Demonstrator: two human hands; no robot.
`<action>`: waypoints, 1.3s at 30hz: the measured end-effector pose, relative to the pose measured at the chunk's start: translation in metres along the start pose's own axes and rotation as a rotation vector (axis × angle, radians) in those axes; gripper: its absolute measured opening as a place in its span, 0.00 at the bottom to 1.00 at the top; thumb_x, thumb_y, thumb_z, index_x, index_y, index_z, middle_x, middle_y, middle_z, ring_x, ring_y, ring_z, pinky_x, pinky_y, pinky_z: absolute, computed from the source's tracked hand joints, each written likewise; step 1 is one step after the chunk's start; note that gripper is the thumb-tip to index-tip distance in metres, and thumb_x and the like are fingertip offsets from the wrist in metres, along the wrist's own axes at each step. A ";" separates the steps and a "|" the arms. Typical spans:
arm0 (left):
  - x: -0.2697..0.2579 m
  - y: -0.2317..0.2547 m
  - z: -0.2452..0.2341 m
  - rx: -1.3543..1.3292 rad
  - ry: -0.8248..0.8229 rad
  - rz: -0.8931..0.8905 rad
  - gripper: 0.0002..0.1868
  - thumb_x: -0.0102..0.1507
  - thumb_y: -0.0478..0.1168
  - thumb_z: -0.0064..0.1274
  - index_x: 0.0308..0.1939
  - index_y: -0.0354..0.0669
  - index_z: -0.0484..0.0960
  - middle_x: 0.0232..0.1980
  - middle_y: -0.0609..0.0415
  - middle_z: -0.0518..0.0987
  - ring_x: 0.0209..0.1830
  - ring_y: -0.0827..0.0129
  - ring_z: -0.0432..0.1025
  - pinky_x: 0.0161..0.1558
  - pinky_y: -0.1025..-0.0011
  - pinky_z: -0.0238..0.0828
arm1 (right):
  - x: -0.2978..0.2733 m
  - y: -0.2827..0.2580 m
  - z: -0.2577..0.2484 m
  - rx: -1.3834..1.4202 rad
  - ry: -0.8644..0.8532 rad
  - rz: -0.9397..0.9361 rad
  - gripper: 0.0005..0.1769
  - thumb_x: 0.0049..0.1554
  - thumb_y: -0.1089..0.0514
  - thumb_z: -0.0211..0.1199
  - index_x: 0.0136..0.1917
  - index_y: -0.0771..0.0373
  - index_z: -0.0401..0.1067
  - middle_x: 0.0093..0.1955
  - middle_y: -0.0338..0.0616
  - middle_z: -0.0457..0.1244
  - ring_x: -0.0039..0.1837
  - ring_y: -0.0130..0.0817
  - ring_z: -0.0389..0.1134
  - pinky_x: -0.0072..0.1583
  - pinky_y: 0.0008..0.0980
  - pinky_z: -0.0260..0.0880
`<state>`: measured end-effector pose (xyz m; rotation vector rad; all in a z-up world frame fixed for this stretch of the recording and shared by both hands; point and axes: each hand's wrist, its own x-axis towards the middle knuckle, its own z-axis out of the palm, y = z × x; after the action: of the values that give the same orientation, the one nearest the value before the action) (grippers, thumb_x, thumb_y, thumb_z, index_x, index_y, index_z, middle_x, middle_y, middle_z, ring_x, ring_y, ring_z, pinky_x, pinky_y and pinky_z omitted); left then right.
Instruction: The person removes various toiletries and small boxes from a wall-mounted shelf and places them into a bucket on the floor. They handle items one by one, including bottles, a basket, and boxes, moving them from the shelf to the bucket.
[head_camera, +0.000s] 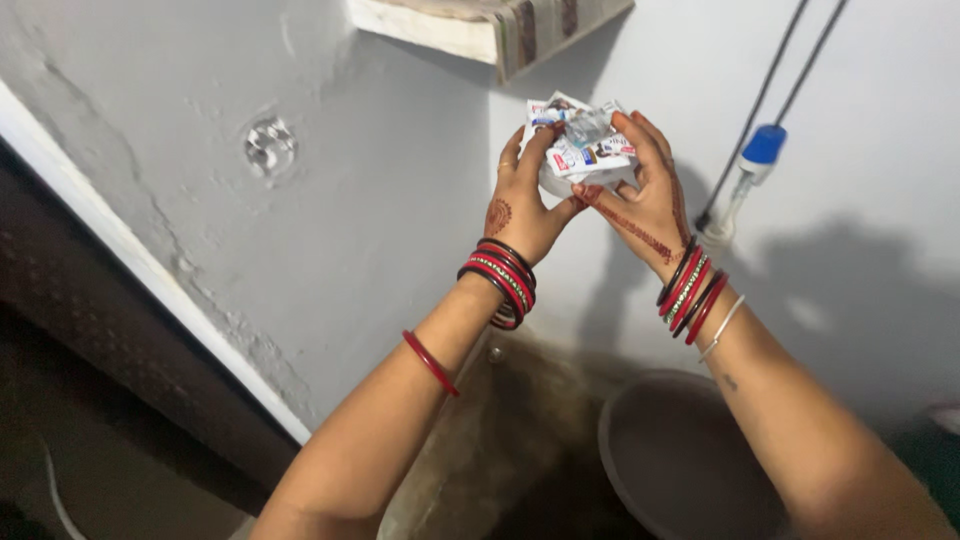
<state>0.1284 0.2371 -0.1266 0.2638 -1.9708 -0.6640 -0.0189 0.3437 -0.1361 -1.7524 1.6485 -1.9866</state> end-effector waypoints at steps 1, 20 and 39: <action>-0.003 0.004 0.003 -0.019 -0.017 -0.011 0.45 0.53 0.46 0.73 0.72 0.50 0.66 0.75 0.30 0.60 0.77 0.38 0.56 0.69 0.54 0.65 | -0.006 -0.002 -0.004 0.012 0.003 -0.008 0.49 0.54 0.61 0.76 0.81 0.61 0.54 0.86 0.49 0.39 0.86 0.47 0.47 0.75 0.45 0.62; -0.103 0.122 0.077 -0.157 -0.136 0.031 0.45 0.54 0.46 0.72 0.72 0.48 0.66 0.75 0.35 0.63 0.80 0.38 0.53 0.71 0.54 0.63 | -0.154 -0.076 -0.109 -0.108 0.127 0.043 0.48 0.55 0.61 0.75 0.81 0.64 0.54 0.85 0.50 0.39 0.85 0.47 0.50 0.76 0.44 0.61; -0.167 0.184 0.080 -0.254 -0.181 0.091 0.47 0.54 0.46 0.72 0.73 0.45 0.64 0.75 0.28 0.59 0.79 0.35 0.54 0.71 0.53 0.64 | -0.241 -0.133 -0.129 -0.209 0.248 0.129 0.48 0.54 0.61 0.75 0.81 0.61 0.53 0.86 0.48 0.39 0.84 0.47 0.49 0.77 0.45 0.64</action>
<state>0.1558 0.4912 -0.1783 -0.0422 -2.0291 -0.8949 0.0539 0.6339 -0.1906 -1.4548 2.0557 -2.1111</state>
